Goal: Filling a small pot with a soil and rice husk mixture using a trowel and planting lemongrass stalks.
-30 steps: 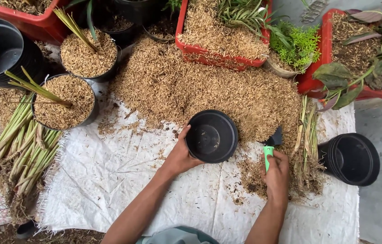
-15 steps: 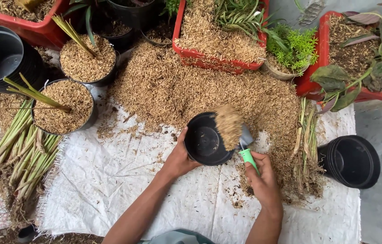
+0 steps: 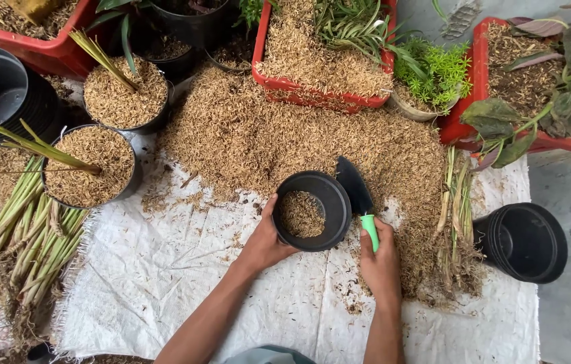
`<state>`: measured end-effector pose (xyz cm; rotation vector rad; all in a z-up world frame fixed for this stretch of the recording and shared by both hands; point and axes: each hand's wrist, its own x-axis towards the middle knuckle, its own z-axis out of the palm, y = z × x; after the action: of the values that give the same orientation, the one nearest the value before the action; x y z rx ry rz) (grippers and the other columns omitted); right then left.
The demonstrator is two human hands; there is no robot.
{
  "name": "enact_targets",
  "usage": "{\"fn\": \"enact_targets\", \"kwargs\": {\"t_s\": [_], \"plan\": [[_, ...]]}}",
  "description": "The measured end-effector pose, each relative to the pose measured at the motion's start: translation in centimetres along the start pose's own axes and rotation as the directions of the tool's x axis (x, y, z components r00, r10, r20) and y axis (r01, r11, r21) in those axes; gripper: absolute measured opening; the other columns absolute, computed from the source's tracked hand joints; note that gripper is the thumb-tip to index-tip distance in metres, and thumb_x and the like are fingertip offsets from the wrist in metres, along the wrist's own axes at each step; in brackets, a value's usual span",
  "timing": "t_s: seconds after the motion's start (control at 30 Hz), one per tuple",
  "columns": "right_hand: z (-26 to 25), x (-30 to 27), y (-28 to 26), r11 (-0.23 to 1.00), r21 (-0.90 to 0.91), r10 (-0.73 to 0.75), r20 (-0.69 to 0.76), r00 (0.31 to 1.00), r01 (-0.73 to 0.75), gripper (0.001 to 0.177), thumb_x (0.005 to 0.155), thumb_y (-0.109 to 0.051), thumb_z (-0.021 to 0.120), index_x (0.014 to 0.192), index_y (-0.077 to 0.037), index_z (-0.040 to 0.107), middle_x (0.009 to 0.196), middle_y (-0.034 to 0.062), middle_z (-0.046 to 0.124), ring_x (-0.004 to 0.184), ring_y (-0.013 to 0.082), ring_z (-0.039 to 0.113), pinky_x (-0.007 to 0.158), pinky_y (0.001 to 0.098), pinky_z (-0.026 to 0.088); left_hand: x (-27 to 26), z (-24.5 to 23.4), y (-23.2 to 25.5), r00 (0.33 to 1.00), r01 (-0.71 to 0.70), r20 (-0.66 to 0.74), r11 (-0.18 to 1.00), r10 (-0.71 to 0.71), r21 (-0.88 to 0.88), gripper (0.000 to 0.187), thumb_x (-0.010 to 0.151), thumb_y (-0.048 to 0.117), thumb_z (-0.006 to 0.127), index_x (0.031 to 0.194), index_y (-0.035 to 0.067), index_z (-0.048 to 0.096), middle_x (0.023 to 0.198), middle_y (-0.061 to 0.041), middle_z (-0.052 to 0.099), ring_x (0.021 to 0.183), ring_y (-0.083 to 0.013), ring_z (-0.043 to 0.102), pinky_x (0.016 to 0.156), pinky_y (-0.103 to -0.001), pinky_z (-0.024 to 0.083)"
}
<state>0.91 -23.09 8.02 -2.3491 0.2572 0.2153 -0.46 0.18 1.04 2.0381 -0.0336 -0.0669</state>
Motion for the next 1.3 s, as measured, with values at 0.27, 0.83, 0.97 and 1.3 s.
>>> {"fn": "enact_targets", "kwargs": {"t_s": [0.27, 0.83, 0.97, 1.3], "plan": [[-1.4, -0.4, 0.6, 1.0, 0.023, 0.012, -0.202, 0.979, -0.008, 0.039, 0.103, -0.013, 0.05, 0.139, -0.001, 0.041, 0.091, 0.0149, 0.061, 0.068, 0.026, 0.063, 0.056, 0.0421, 0.054, -0.5, 0.0, -0.9, 0.99, -0.143, -0.052, 0.966, 0.134, -0.215, 0.147, 0.05, 0.05, 0.092, 0.156, 0.002, 0.001, 0.156, -0.031, 0.036, 0.143, -0.0443, 0.041, 0.118, -0.056, 0.036], [-1.8, -1.0, -1.1, 0.929, -0.092, 0.364, 0.045, 0.93, -0.359, 0.046, 0.109, -0.021, 0.027, 0.148, 0.002, 0.026, 0.089, 0.0182, 0.064, 0.062, 0.0266, 0.062, 0.054, 0.0422, 0.051, -1.0, -0.3, -1.5, 0.967, -0.25, -0.045, 0.91, 0.25, -0.331, 0.116, 0.079, 0.047, 0.074, 0.156, 0.008, -0.003, 0.163, -0.035, 0.01, 0.149, -0.0543, 0.022, 0.118, -0.07, 0.022], [-0.6, 0.8, -0.7, 0.957, 0.139, 0.252, 0.037, 0.967, -0.255, 0.043, 0.11, -0.021, 0.029, 0.146, 0.004, 0.031, 0.094, 0.0157, 0.057, 0.068, 0.0225, 0.057, 0.058, 0.0361, 0.046, -0.9, -0.9, -0.8, 0.982, -0.176, -0.005, 0.918, 0.186, -0.356, 0.117, 0.076, 0.043, 0.081, 0.155, 0.007, 0.003, 0.159, -0.037, 0.019, 0.143, -0.0564, 0.03, 0.113, -0.066, 0.034], [-2.4, -0.3, 0.0, 0.713, 0.688, 0.135, 0.052, 0.989, -0.133, 0.04, 0.111, -0.016, 0.027, 0.146, 0.004, 0.03, 0.091, 0.0049, 0.042, 0.05, 0.0046, 0.039, 0.038, 0.0164, 0.027, -1.0, -1.5, 0.2, 0.99, -0.118, 0.023, 0.904, 0.14, -0.41, 0.118, 0.073, 0.044, 0.085, 0.153, 0.006, 0.007, 0.156, -0.044, 0.017, 0.137, -0.0629, 0.033, 0.106, -0.068, 0.044]]}}
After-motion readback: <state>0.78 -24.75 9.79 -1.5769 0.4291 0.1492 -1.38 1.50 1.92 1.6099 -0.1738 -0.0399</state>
